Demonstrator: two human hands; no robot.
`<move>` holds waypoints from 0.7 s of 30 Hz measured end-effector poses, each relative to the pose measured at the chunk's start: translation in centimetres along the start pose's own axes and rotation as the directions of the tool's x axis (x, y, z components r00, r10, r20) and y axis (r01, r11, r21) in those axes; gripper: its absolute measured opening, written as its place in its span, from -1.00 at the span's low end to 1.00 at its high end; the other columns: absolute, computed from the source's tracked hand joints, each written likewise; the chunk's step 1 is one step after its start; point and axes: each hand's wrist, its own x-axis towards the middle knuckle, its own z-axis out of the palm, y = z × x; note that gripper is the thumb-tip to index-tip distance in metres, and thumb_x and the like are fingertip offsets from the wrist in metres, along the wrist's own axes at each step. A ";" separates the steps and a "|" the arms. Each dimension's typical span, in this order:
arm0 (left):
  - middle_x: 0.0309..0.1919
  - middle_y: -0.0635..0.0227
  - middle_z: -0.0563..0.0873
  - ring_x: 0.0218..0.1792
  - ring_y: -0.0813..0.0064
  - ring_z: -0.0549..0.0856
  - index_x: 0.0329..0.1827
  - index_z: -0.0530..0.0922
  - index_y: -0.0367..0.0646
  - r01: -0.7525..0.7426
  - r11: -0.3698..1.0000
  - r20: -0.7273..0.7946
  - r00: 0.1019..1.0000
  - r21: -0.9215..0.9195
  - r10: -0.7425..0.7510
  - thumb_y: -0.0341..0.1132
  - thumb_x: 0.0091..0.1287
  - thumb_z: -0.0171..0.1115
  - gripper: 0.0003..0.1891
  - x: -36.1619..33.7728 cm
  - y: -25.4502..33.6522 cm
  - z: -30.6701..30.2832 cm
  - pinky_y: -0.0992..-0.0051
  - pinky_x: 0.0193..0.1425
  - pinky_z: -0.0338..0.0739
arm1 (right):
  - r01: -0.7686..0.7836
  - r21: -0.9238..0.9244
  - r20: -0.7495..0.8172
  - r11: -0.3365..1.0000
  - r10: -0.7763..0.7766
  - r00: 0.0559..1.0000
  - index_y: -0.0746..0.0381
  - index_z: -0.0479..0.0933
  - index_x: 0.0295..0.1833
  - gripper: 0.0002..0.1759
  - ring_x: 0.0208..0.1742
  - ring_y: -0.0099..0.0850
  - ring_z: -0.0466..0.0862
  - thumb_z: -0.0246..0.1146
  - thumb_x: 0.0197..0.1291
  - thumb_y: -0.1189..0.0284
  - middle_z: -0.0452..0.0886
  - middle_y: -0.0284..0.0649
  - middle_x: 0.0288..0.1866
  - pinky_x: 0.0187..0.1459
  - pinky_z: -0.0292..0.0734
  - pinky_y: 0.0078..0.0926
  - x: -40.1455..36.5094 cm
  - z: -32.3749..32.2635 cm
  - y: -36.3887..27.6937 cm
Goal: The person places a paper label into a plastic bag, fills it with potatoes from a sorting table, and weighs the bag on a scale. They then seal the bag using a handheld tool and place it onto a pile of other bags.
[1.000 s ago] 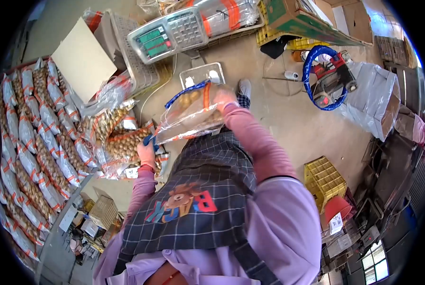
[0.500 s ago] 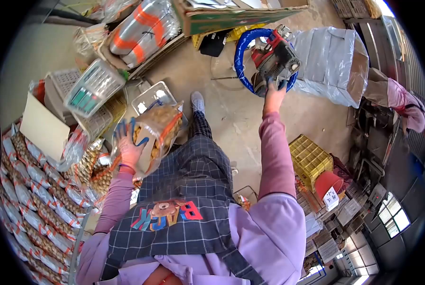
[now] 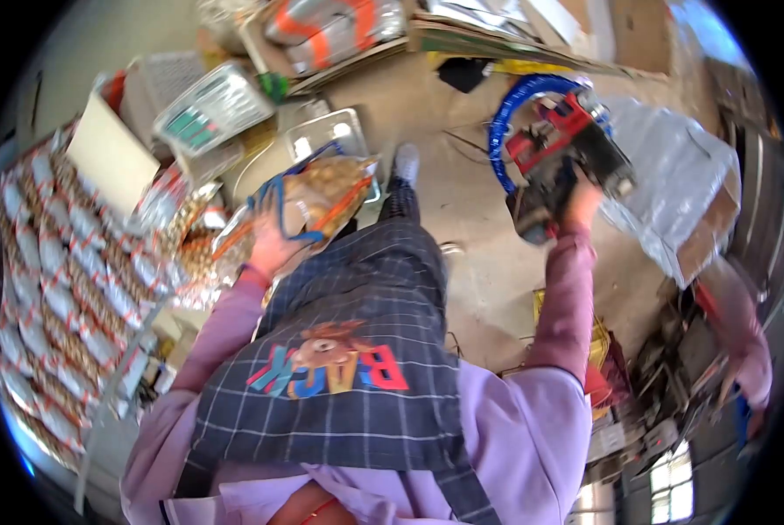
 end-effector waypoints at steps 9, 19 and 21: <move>-0.23 0.20 0.66 -0.07 0.14 0.57 -0.09 0.62 -0.02 0.151 0.986 0.008 0.988 0.071 -0.152 -0.19 0.06 0.26 -0.67 0.6 -0.9 2.7 0.18 0.34 0.16 | 0.147 -0.382 0.382 0.912 0.012 0.924 0.33 0.52 -0.02 -0.56 -0.10 -0.39 0.58 0.38 -0.09 0.51 0.63 -0.20 -0.10 -0.01 0.44 -0.46 -18.0 7.8 -1.1; -0.28 0.19 0.66 -0.12 0.11 0.57 -0.24 0.66 -0.06 0.070 0.989 -0.135 0.987 -0.127 -0.087 -0.32 -0.04 0.31 -0.75 -1.2 -0.1 3.6 0.22 0.20 0.34 | 0.467 -0.391 0.732 0.793 -0.039 0.680 0.29 0.54 -0.04 -0.57 -0.12 -0.13 0.62 0.34 -0.06 0.35 0.64 -0.06 -0.13 -0.06 0.47 -0.36 -25.0 21.7 2.3; -0.28 0.17 0.67 -0.10 0.11 0.57 -0.21 0.64 -0.11 0.045 0.982 -0.086 0.994 -0.183 -0.062 -0.31 -0.02 0.31 -0.73 -1.1 -1.1 4.6 0.23 0.22 0.33 | 0.471 -0.401 0.726 0.786 -0.041 0.686 0.29 0.54 -0.05 -0.57 -0.11 -0.11 0.61 0.34 -0.07 0.33 0.64 -0.04 -0.14 -0.06 0.46 -0.35 -25.3 22.9 3.0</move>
